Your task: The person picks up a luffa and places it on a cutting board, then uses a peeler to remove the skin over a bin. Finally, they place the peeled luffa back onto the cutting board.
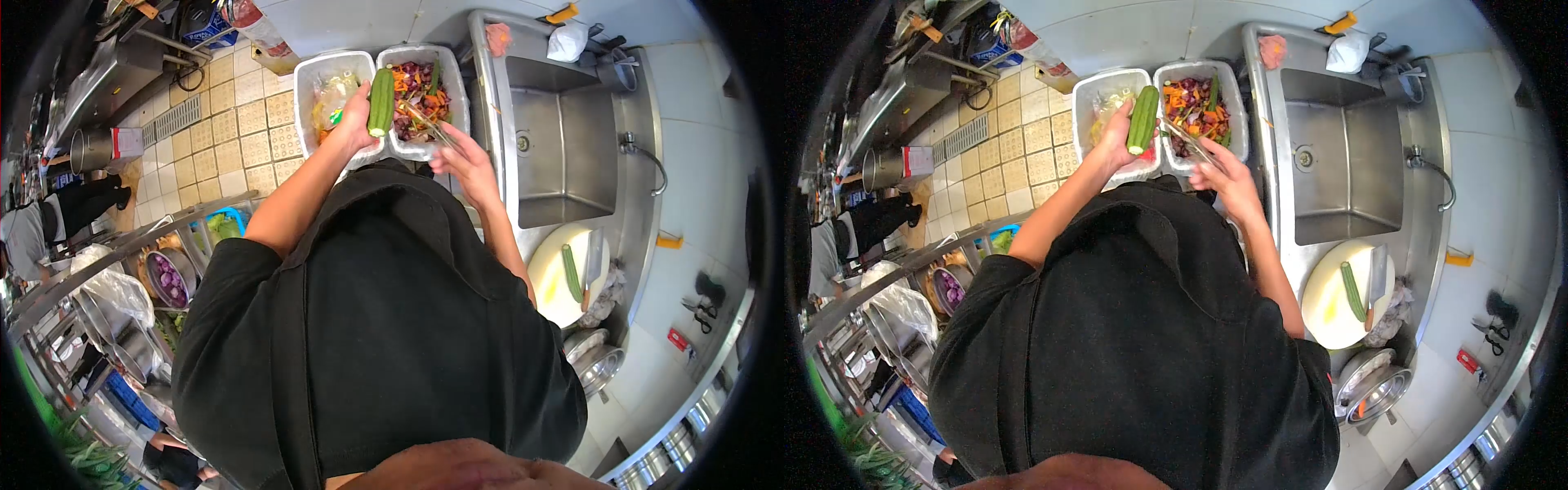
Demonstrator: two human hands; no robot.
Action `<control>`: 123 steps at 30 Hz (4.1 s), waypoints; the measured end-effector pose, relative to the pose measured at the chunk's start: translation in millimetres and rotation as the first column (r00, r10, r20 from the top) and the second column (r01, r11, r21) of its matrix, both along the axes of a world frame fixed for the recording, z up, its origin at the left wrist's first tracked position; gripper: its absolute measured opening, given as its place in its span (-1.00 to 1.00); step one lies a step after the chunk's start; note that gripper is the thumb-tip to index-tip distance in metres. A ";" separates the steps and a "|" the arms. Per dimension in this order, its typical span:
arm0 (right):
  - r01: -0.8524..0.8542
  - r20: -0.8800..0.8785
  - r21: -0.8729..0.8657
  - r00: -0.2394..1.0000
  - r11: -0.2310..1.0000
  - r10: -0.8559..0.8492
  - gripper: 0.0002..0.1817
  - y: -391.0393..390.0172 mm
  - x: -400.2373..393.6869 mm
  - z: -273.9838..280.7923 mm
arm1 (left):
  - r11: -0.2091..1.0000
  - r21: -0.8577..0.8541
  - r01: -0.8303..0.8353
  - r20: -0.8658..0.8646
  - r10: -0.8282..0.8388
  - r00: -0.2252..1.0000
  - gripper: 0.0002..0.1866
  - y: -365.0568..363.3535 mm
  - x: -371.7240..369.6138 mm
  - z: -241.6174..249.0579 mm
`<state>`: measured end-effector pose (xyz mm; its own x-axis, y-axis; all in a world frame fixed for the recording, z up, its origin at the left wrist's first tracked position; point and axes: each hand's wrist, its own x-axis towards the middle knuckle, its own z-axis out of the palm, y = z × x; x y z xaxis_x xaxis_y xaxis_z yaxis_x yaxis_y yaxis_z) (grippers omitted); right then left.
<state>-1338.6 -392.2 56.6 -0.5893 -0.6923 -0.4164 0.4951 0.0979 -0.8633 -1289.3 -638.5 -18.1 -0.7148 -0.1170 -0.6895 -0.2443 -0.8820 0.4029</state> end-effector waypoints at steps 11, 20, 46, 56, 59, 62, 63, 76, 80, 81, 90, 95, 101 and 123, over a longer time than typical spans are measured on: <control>-0.284 -0.224 0.351 0.900 0.892 0.374 -0.74 -33.7 -22.4 -44.6 | 0.981 -0.151 -0.119 -0.008 0.119 0.993 -0.58 33.5 -4.1 21.8; -0.154 -0.542 0.534 0.693 0.832 0.476 -0.70 -30.9 -12.1 -20.8 | 0.982 -0.082 -0.170 0.044 0.174 0.984 -0.62 45.4 -7.8 -3.3; 0.217 -0.708 0.691 0.396 0.689 0.585 -0.33 -47.4 -39.3 -42.7 | 0.993 -0.079 -0.088 0.133 0.098 0.986 -0.57 69.6 -21.6 -19.0; -0.048 -0.330 0.837 0.750 0.546 0.573 -0.25 -74.1 -137.9 -163.9 | 0.991 -0.088 0.105 -0.020 -0.107 0.994 -0.51 62.0 -2.8 31.5; -0.409 0.184 0.748 0.885 0.523 0.428 -0.34 -75.7 -127.2 -118.9 | 0.996 -0.059 0.073 -0.024 -0.074 0.997 -0.50 41.3 -6.4 17.6; -0.437 0.210 0.682 0.885 0.586 0.416 -0.47 -73.7 -125.9 -124.9 | 0.999 -0.041 0.029 -0.035 -0.030 0.999 -0.50 35.2 -6.7 0.8; -0.504 0.289 0.596 0.861 0.625 0.418 -0.51 -71.6 -130.1 -129.5 | 0.999 -0.036 0.007 -0.037 -0.008 0.999 -0.50 35.3 -6.7 -1.0; -0.236 0.010 0.330 0.969 0.914 0.247 -0.55 -72.8 -114.5 -104.4 | 0.995 -0.089 -0.055 0.015 0.056 0.998 -0.54 24.6 -17.5 -12.5; -0.224 -0.190 0.590 0.896 0.776 0.402 -0.23 -83.2 -114.0 -92.8 | 0.992 -0.093 -0.084 0.011 0.085 0.996 -0.54 19.7 -18.4 -9.3; -0.160 -0.340 0.646 0.815 0.746 0.469 -0.24 -85.9 -106.8 -77.9 | 0.991 -0.101 -0.086 -0.008 0.086 0.996 -0.54 18.6 -20.2 -11.3; 0.094 -0.700 0.663 0.429 0.743 0.570 -0.40 -85.2 -57.7 -28.8 | 0.953 0.027 -0.302 -0.044 0.303 0.952 -0.56 18.7 -40.4 -10.1; -0.003 -0.676 0.656 0.442 0.754 0.590 -0.40 -80.3 -58.1 -23.6 | 0.941 0.030 -0.336 -0.024 0.337 0.941 -0.57 16.1 -47.2 -29.4; 0.011 -0.677 0.685 0.379 0.728 0.631 -0.33 -76.2 -60.1 -29.7 | 0.943 0.016 -0.332 0.035 0.331 0.943 -0.58 23.7 -54.0 -11.8; -0.304 -0.093 0.888 0.617 0.346 0.782 -0.55 -93.5 -162.3 -118.0 | 0.910 -0.410 0.066 0.009 -0.068 0.998 -0.69 28.9 -42.6 2.5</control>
<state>-1500.9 -485.8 -61.3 -0.4550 -0.4839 -0.7475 -0.3512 0.8690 -0.3487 -1331.9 -609.6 -15.6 -0.7341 -0.3399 -0.5878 -0.2942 -0.6210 0.7265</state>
